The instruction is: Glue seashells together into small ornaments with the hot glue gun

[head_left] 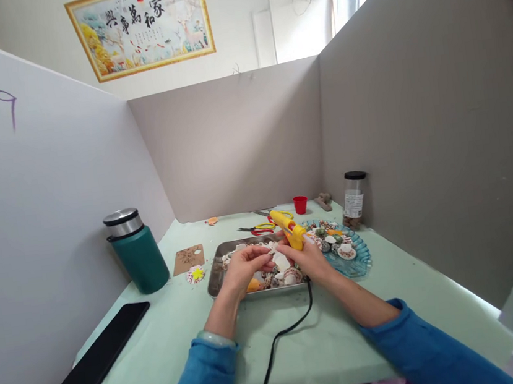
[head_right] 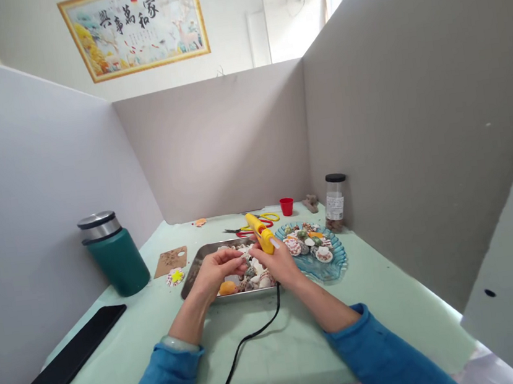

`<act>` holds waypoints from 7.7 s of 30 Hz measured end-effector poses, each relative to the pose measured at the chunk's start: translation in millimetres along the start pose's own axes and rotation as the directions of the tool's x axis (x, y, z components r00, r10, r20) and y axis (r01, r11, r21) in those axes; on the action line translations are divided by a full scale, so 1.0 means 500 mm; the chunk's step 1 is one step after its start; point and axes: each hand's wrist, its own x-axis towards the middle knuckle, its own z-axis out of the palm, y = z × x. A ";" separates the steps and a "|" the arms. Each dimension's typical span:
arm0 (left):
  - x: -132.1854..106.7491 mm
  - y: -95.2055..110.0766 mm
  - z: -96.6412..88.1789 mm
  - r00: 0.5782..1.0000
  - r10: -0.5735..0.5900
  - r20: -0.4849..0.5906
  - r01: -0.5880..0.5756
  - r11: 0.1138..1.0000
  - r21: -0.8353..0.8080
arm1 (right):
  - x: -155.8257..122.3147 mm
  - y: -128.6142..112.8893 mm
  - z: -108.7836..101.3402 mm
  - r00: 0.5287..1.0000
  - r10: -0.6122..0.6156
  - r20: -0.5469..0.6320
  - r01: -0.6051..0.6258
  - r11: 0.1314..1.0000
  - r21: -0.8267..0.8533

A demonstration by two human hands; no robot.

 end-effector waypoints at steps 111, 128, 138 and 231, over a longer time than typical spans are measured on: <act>0.011 0.005 -0.023 0.886 0.283 -0.366 -0.366 0.913 -0.180 | -0.032 -0.014 0.007 0.890 -0.338 0.307 0.449 0.772 -0.451; 0.010 0.004 -0.026 0.884 0.286 -0.371 -0.354 0.926 -0.129 | -0.032 -0.008 0.006 0.866 -0.369 0.336 0.493 0.737 -0.462; 0.009 0.003 -0.029 0.883 0.302 -0.358 -0.358 0.929 -0.098 | -0.035 -0.010 0.008 0.884 -0.389 0.258 0.467 0.736 -0.491; 0.010 0.005 -0.026 0.873 0.304 -0.383 -0.360 0.929 -0.084 | -0.033 0.013 0.008 0.854 -0.415 0.312 0.520 0.692 -0.501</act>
